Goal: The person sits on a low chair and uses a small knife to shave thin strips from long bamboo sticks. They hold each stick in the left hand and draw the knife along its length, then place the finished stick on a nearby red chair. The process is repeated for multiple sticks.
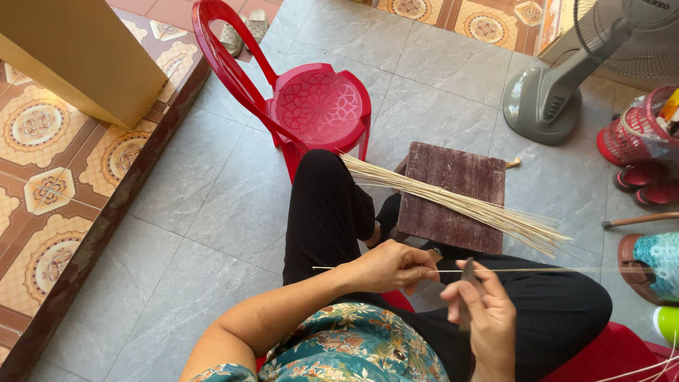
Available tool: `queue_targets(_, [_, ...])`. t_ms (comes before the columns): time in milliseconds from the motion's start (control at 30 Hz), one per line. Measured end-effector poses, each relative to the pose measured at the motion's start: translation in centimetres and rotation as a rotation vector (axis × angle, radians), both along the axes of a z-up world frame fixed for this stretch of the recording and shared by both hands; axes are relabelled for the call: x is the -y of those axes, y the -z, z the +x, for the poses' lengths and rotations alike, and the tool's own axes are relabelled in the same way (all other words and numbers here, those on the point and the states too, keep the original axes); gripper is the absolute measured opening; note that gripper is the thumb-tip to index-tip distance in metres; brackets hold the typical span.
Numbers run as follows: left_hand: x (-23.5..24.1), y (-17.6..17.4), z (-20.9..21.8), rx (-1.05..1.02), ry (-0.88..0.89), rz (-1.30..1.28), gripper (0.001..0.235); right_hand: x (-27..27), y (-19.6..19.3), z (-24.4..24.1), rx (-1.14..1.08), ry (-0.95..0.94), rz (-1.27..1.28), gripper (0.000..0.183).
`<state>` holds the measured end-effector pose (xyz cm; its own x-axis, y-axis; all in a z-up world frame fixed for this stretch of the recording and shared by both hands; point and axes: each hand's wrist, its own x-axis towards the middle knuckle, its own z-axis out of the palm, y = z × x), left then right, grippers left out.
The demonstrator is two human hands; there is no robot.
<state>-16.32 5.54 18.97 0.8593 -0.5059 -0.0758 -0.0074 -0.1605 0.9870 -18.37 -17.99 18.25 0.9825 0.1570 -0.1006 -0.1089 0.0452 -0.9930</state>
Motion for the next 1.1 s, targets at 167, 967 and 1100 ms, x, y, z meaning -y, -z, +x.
queue_targets(167, [-1.4,0.2,-0.1,-0.019,0.009,0.005,0.026,3.5,1.0,0.7,0.066,0.206,0.013,0.033])
queue_targets(967, [-1.5,-0.2,0.8,-0.078,-0.063,-0.039,0.025,3.7,2.3,-0.1,-0.126,-0.046,-0.041,0.053])
queue_targets(1100, [-0.1,-0.1,0.9,-0.030,-0.020,-0.030,0.025,-0.1,1.4,0.3,-0.065,-0.025,-0.031,0.038])
